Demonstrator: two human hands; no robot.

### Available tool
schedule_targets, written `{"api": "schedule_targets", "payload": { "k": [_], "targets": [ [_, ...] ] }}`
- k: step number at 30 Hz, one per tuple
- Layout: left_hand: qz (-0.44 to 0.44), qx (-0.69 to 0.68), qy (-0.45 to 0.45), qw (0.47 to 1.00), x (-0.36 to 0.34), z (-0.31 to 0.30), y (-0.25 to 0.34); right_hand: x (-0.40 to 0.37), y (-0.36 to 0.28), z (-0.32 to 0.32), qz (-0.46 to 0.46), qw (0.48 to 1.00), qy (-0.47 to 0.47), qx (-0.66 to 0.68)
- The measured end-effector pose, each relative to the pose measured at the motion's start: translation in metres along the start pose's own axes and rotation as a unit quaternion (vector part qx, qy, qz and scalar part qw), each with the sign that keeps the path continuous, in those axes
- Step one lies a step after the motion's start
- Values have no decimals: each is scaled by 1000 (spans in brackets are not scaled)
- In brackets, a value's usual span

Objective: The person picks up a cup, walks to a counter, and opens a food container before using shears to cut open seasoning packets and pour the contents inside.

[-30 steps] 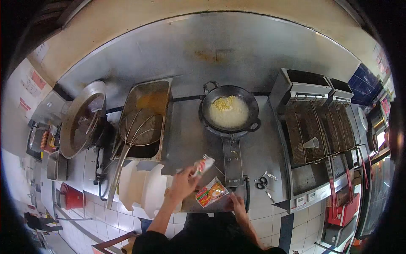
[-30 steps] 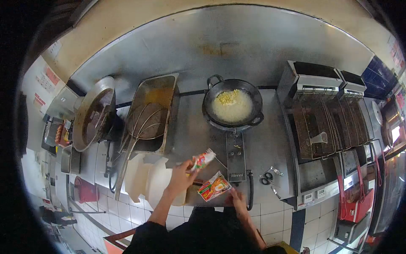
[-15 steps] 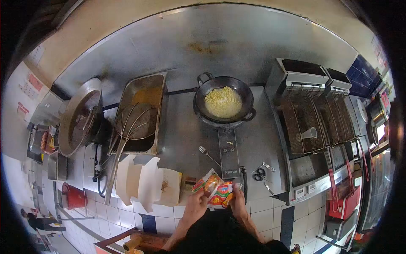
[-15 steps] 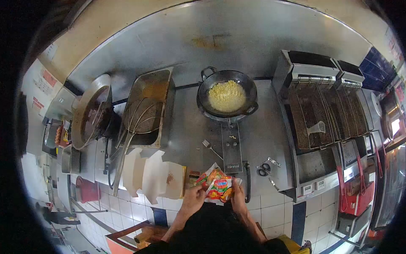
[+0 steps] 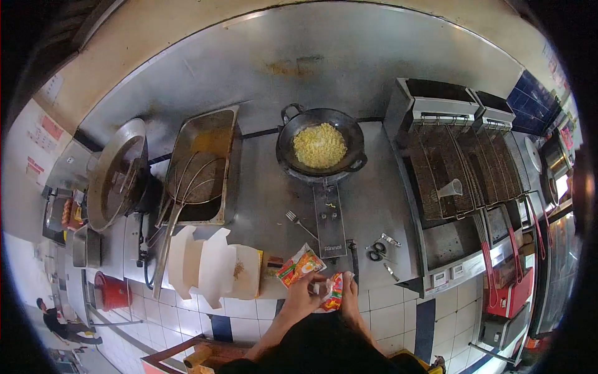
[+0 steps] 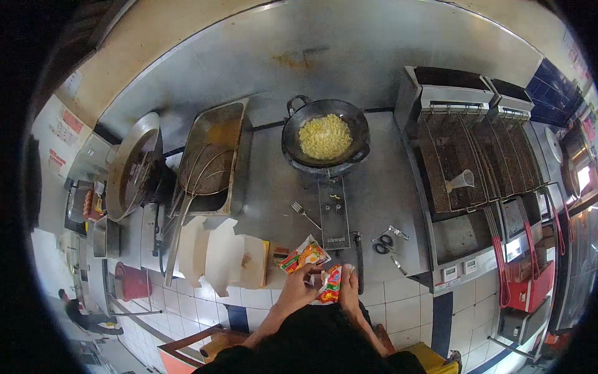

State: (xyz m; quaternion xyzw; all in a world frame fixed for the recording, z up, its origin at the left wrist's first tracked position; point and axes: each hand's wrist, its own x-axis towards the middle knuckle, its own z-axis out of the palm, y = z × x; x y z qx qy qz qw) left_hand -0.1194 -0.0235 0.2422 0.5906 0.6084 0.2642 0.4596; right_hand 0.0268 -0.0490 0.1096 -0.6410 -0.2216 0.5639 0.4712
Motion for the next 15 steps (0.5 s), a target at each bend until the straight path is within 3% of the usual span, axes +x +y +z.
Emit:
{"api": "schedule_targets", "payload": {
  "k": [2,6,8,10,12,13,15],
  "targets": [
    [-33,-75,-8,997,2,4,-12,1,-20,-9,22,988,-140,66],
    [6,25,-31,999,-4,2,-25,7,-15,-6,-4,999,-53,10],
    [53,9,-40,998,-9,-1,-16,11,-9,-9,10,997,-79,21],
    [16,16,-40,999,-10,7,-28,4,-22,-3,22,994,-106,33],
    [-20,22,-40,999,-9,14,-32,-13,-48,10,4,993,-69,-94],
    [10,67,-8,998,-6,16,-29,-13,-43,13,0,994,-105,-15],
    [40,112,24,993,-3,13,-25,-21,-54,16,-11,993,-112,-40]
  ]
}}
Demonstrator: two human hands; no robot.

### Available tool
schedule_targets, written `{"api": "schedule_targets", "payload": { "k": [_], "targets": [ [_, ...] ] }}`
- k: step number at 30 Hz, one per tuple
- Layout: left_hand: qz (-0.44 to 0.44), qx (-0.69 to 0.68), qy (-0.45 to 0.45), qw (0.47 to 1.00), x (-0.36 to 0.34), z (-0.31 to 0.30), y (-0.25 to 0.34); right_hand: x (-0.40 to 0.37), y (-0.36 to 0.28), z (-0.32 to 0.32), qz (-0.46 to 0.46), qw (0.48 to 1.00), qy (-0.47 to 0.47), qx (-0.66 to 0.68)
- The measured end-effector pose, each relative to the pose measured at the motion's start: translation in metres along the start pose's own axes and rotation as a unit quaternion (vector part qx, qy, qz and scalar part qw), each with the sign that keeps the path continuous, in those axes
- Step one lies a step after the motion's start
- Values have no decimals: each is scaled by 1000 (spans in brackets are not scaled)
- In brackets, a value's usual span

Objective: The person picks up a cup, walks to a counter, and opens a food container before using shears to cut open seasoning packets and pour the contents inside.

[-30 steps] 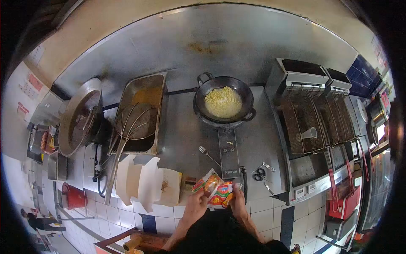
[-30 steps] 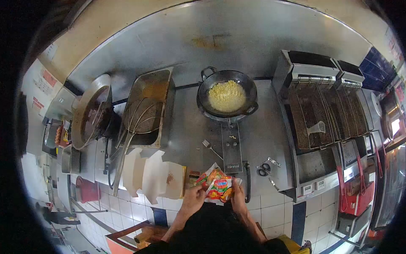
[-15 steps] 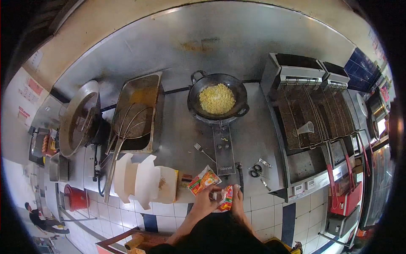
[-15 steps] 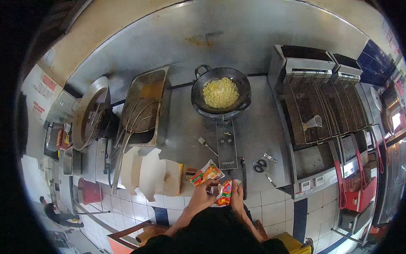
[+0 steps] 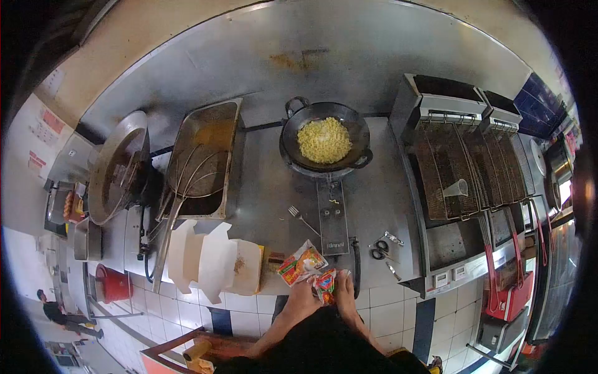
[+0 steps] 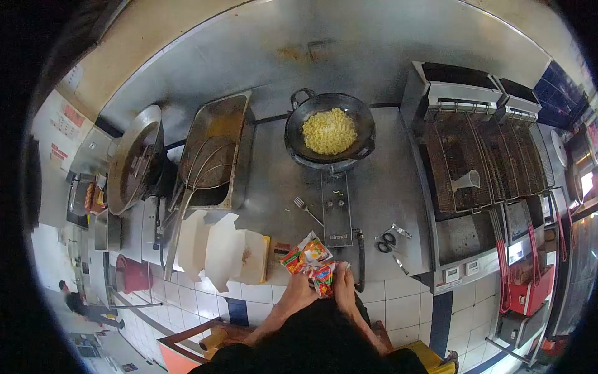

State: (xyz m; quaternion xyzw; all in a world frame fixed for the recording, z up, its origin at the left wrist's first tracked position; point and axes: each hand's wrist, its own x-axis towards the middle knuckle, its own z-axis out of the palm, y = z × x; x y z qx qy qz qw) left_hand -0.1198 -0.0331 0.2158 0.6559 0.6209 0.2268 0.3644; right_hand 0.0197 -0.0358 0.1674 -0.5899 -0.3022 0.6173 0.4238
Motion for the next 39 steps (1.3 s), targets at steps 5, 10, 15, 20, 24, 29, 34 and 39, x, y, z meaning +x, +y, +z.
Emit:
{"api": "schedule_targets", "payload": {
  "k": [5,10,15,20,24,29,34,39],
  "targets": [
    [77,-24,69,994,1,8,-24,-8,-10,7,2,1000,3,-31],
    [-20,-84,20,996,-7,-11,-8,29,77,-26,54,998,17,34],
    [-31,-194,86,977,-5,-33,-4,53,80,-77,-52,989,102,98],
    [-91,-266,137,950,-3,-23,-48,70,30,-115,34,980,103,169],
    [-32,-319,113,940,-10,-43,-32,49,7,-99,-168,868,321,-338],
    [-62,-287,47,955,-20,-34,-40,-19,-57,-35,-107,984,-95,-106],
    [-58,-237,1,970,-27,-45,-8,-30,-58,9,-38,977,-177,-112],
    [-48,-274,1,960,-37,-40,-6,-24,-45,1,63,975,-212,26]
  ]
}}
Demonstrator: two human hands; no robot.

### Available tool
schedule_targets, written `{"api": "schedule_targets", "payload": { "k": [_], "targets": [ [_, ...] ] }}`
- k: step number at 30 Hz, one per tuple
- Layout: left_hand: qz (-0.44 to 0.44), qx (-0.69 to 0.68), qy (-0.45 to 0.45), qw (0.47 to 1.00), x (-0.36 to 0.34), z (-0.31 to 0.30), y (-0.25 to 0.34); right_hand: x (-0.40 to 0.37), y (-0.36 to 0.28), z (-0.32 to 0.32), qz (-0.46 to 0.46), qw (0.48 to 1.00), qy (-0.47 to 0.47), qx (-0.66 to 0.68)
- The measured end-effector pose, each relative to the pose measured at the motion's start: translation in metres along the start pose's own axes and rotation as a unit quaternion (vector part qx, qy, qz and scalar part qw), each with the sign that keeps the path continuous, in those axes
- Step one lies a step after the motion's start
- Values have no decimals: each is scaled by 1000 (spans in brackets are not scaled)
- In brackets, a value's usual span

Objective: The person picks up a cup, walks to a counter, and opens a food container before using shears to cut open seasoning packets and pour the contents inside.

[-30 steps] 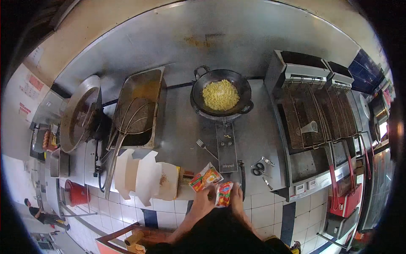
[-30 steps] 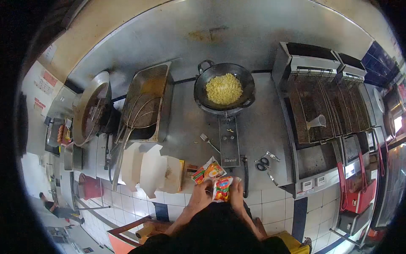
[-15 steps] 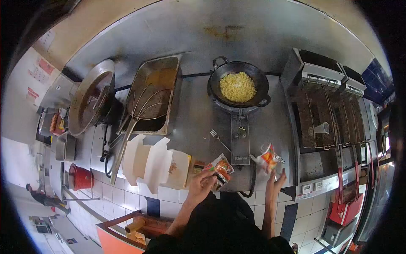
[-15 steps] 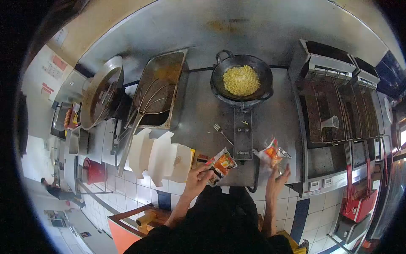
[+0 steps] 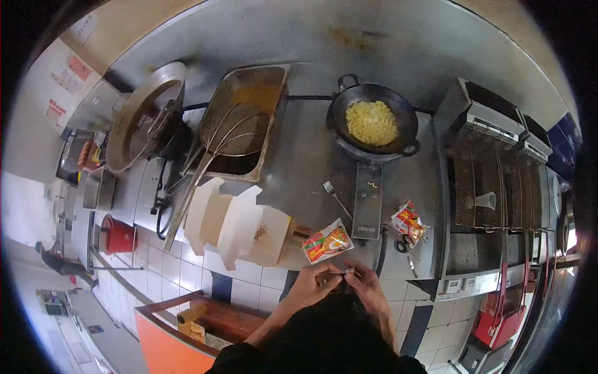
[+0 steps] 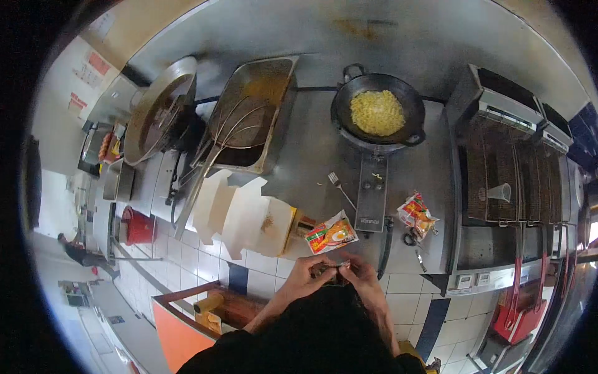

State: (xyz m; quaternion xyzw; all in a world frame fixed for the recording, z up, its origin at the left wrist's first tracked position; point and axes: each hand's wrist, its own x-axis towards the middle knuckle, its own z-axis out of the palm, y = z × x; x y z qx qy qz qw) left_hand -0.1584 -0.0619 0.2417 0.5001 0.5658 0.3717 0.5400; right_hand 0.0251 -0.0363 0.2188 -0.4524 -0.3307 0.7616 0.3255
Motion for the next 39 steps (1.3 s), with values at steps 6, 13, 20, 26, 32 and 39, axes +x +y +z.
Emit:
{"api": "schedule_targets", "payload": {
  "k": [6,13,20,26,32,39],
  "targets": [
    [42,-6,49,998,-2,10,-15,8,15,-6,-79,993,-11,-90],
    [27,-36,137,990,-28,10,-8,-1,13,22,-165,971,94,-143],
    [77,53,178,980,-39,4,-33,8,35,-17,-159,963,193,-106],
    [-66,293,253,920,-18,-28,-127,9,4,-60,-155,944,291,11],
    [-129,357,304,874,37,-29,-146,-3,-3,-38,-72,972,222,18],
    [-137,343,337,866,53,-28,-155,-3,14,-40,-83,987,135,-4]
  ]
}}
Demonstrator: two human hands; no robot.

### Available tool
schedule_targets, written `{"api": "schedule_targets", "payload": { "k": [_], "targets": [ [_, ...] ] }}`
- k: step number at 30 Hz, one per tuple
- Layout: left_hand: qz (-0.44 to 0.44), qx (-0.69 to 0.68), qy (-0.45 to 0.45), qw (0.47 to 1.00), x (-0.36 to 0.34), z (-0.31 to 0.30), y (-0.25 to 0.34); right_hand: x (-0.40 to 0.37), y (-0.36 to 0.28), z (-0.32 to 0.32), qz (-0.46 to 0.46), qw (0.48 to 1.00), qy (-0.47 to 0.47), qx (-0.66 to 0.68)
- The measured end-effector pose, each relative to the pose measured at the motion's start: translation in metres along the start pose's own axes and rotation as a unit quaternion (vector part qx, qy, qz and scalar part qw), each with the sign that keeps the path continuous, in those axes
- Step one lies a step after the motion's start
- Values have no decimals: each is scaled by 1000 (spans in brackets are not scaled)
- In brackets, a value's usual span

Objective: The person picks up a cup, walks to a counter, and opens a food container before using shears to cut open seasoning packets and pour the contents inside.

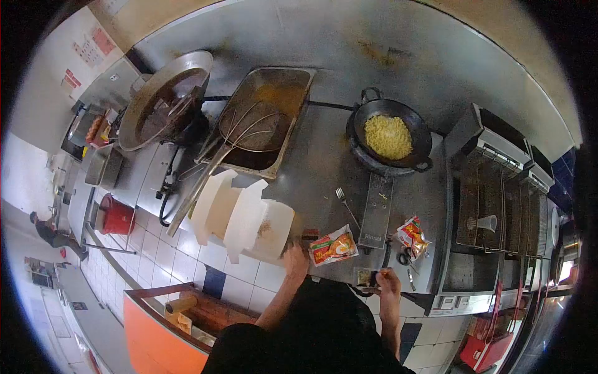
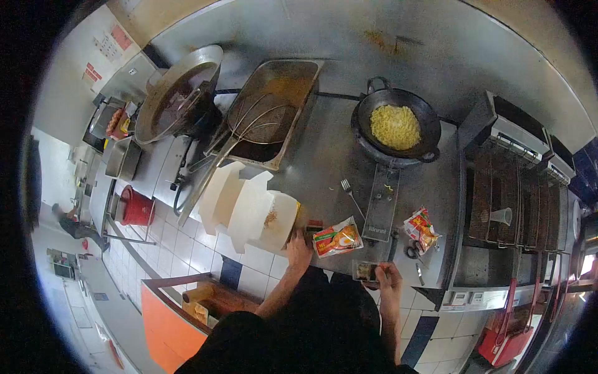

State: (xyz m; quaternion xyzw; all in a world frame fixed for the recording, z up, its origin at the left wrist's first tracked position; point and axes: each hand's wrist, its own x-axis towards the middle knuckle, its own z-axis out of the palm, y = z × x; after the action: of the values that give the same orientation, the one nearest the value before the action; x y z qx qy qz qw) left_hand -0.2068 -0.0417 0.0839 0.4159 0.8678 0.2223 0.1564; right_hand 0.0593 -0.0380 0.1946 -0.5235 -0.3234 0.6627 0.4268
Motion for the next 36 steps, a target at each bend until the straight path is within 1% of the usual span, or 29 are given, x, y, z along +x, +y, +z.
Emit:
{"api": "schedule_targets", "payload": {
  "k": [1,3,4,5,6,7,9,11,12,13,14,15,17,18,19,20,21,23,25,27,28,30,31,33,34,36],
  "targets": [
    [10,-3,-12,1000,2,10,-10,2,4,0,-24,999,-17,-30],
    [20,-5,-25,999,2,19,-25,4,-5,11,-18,999,-35,-28],
    [45,-43,-18,998,2,21,-31,7,-4,13,-55,988,-73,-121],
    [70,-81,-11,994,4,22,-35,10,-2,16,-94,966,-110,-212],
    [74,-80,-9,994,4,8,-26,14,4,26,-143,956,-85,-242],
    [94,-93,11,991,0,-20,-6,15,0,37,-147,956,-84,-240],
    [116,-106,37,987,-1,-59,20,20,-15,59,-275,899,-146,-309],
    [162,-109,128,972,1,-86,33,24,-26,84,-281,899,-160,-297],
    [166,-109,134,971,3,-106,42,22,-39,98,-290,896,-187,-279],
    [243,-103,139,955,6,-129,52,21,-46,107,-300,893,-212,-261],
    [318,-95,142,932,6,-148,60,32,-38,109,-356,853,-212,-318],
    [324,-98,145,930,4,-163,66,32,-44,116,-362,851,-208,-319],
    [385,-177,17,906,-1,-185,73,31,-61,131,-367,866,-224,-257],
    [390,-182,20,902,-2,-189,71,31,-61,132,-373,863,-220,-261],
    [362,-253,-77,894,-4,-192,66,34,-58,134,-299,904,-261,-160],
    [329,-317,-174,872,-5,-197,66,37,-56,135,-222,927,-298,-55],
    [339,-319,-174,868,-6,-202,67,39,-51,135,-231,926,-293,-57],
    [282,-374,-209,859,-9,-212,69,36,-49,139,-147,940,-300,-72],
    [290,-369,-196,861,-6,-213,60,21,-52,150,-167,944,-282,-48],
    [245,-385,-213,864,-5,-220,52,10,-46,158,-202,945,-246,-73],
    [245,-387,-211,863,-6,-228,51,3,-44,166,-202,945,-247,-75],
    [231,-390,-179,873,-13,-246,50,-14,-41,184,-199,967,-157,-12],
    [227,-392,-176,874,-15,-246,44,-23,-41,194,-196,967,-161,-16],
    [273,-319,-107,901,-17,-243,32,-38,-40,212,-245,962,-105,-54],
    [272,-322,-109,900,-18,-241,28,-44,-34,218,-244,963,-103,-58],
    [272,-334,-68,900,-20,-237,23,-57,-23,229,-301,950,-18,-79]
  ]
}}
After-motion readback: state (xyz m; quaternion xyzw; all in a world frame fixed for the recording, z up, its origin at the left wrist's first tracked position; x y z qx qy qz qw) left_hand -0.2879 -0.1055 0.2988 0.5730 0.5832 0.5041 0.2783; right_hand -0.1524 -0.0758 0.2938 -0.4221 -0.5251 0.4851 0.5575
